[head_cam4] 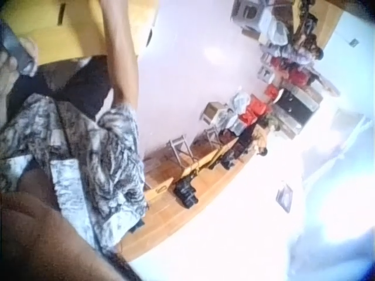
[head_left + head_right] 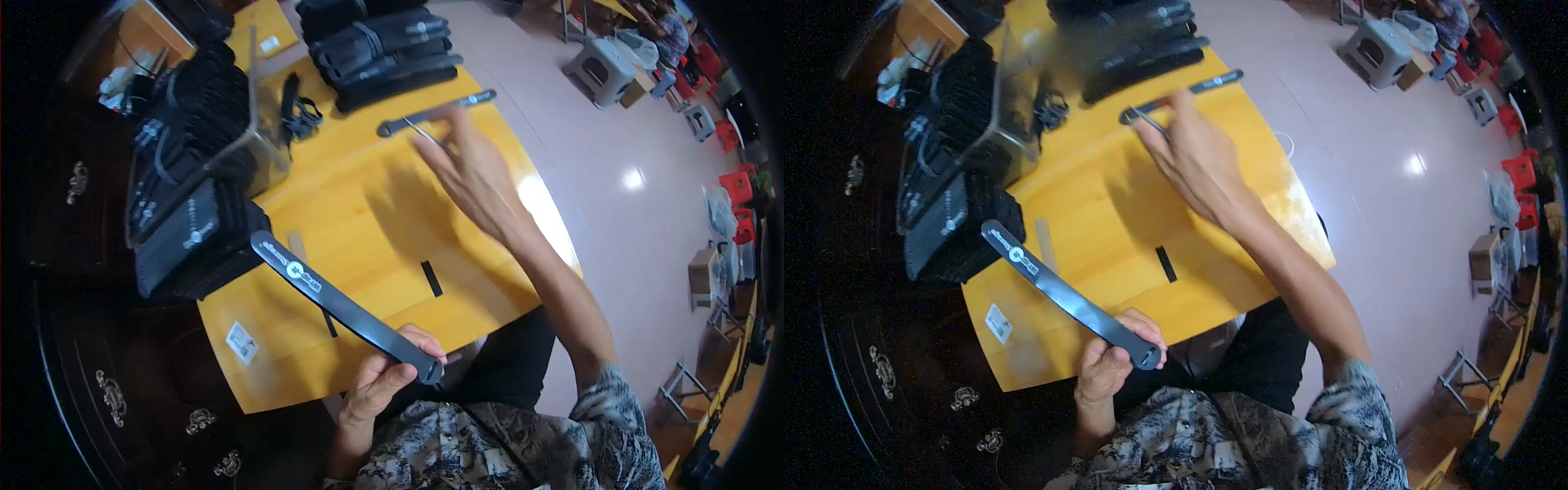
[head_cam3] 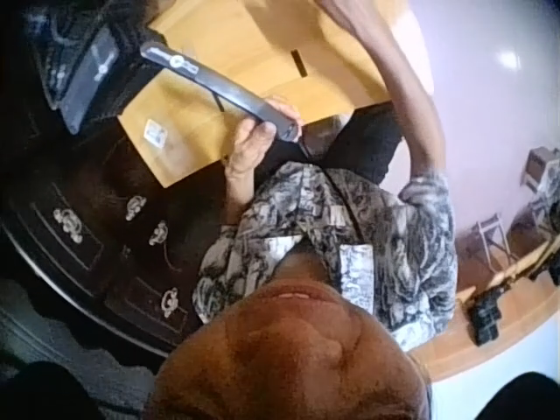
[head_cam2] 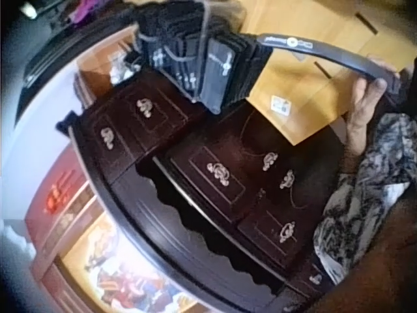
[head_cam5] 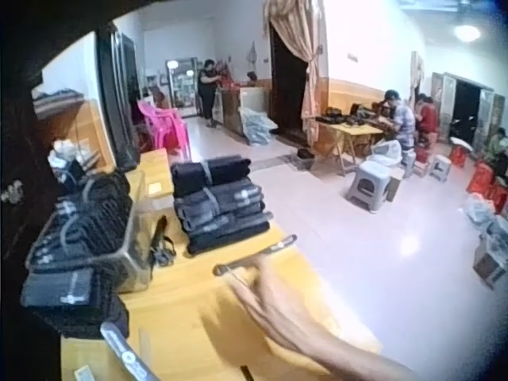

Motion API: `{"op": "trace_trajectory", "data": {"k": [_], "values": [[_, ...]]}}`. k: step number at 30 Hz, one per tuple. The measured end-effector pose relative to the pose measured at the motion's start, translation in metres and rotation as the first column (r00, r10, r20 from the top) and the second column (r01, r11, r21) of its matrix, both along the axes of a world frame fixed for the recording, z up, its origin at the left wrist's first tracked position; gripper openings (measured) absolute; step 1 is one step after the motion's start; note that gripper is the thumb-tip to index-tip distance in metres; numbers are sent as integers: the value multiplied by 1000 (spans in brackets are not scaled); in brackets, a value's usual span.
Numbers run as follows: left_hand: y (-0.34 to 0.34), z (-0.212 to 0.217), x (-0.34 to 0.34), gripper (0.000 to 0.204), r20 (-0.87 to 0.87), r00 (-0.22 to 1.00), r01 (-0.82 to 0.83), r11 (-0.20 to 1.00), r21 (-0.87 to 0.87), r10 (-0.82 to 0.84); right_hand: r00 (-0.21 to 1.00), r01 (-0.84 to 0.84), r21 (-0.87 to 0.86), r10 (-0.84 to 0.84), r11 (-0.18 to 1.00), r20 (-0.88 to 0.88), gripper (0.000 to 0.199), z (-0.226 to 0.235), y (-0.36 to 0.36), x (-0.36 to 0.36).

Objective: Inspecting and cleaning small black straps with a pointed tool.

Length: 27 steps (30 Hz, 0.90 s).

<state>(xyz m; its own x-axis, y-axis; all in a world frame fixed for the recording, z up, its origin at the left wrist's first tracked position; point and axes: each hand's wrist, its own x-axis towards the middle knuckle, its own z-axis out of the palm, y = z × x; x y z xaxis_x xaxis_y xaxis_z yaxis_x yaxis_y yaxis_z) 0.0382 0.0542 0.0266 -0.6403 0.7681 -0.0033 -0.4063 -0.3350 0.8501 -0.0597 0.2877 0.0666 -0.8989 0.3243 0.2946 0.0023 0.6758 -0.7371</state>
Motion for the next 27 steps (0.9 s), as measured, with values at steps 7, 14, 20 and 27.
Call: {"op": "trace_trajectory", "data": {"k": [7,14,20,27], "values": [[26,23,8,33,87,995,-47,994,97,39,999,19,-578,0,816,34,15,21,11,145],[51,43,3,30,63,983,-180,963,200,170,997,-73,-567,63,820,-37,16,43,-16,206],[57,43,15,38,-12,952,-303,949,88,305,977,-211,-555,175,804,-118,19,21,-38,211],[55,30,20,32,-47,938,-337,935,112,344,974,-186,-634,228,751,-16,21,21,-47,202]]}}
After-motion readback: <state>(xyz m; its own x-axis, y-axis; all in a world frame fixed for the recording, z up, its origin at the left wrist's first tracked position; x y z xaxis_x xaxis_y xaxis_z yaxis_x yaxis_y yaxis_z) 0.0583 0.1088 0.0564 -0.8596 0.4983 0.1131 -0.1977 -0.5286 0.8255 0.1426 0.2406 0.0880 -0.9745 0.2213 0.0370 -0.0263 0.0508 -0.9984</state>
